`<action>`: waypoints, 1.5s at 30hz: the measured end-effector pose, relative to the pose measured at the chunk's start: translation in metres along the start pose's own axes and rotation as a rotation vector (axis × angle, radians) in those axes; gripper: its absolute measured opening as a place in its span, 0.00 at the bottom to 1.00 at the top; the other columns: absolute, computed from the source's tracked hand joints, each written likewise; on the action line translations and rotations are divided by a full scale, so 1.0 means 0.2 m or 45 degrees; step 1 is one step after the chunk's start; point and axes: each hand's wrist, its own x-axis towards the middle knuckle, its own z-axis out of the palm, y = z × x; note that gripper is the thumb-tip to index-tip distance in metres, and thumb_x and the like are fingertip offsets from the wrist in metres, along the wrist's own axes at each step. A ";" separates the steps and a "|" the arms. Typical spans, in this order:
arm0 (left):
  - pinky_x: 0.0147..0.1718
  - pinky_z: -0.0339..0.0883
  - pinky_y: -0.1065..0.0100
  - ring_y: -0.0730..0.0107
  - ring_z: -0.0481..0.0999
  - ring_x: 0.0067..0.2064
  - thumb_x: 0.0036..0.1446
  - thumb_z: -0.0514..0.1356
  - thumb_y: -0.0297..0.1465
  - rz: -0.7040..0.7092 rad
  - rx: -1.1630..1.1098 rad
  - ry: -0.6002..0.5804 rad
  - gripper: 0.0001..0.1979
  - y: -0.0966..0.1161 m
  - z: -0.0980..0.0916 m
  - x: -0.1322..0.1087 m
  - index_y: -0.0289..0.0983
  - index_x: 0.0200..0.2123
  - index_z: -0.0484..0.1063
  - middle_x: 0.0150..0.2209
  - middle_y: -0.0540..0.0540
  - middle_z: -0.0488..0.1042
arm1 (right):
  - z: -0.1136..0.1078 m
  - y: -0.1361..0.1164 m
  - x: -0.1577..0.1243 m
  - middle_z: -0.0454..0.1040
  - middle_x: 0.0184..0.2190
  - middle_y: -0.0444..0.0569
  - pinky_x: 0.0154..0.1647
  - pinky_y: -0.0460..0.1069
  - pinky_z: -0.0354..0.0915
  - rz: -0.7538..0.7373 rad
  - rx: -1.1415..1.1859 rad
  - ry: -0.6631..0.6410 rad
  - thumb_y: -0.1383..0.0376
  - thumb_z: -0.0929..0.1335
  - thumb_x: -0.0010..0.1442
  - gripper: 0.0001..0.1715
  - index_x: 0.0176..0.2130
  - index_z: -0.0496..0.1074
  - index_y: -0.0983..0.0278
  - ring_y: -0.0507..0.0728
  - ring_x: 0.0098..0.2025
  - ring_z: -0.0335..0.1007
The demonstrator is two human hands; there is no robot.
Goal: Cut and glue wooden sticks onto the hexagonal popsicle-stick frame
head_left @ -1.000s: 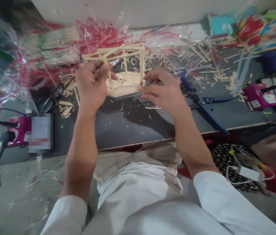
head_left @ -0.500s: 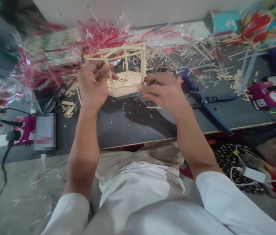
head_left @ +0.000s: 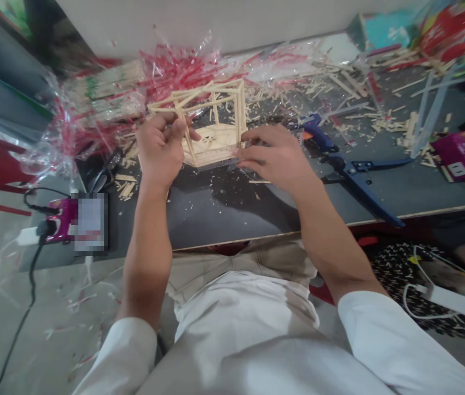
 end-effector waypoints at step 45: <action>0.21 0.63 0.73 0.77 0.71 0.22 0.62 0.62 0.37 -0.846 -0.028 -0.095 0.10 0.23 0.04 -0.67 0.37 0.42 0.73 0.36 0.45 0.85 | -0.07 0.04 -0.45 0.77 0.35 0.54 0.50 0.59 0.67 0.744 0.017 -0.252 0.65 0.69 0.64 0.09 0.31 0.77 0.61 0.64 0.42 0.73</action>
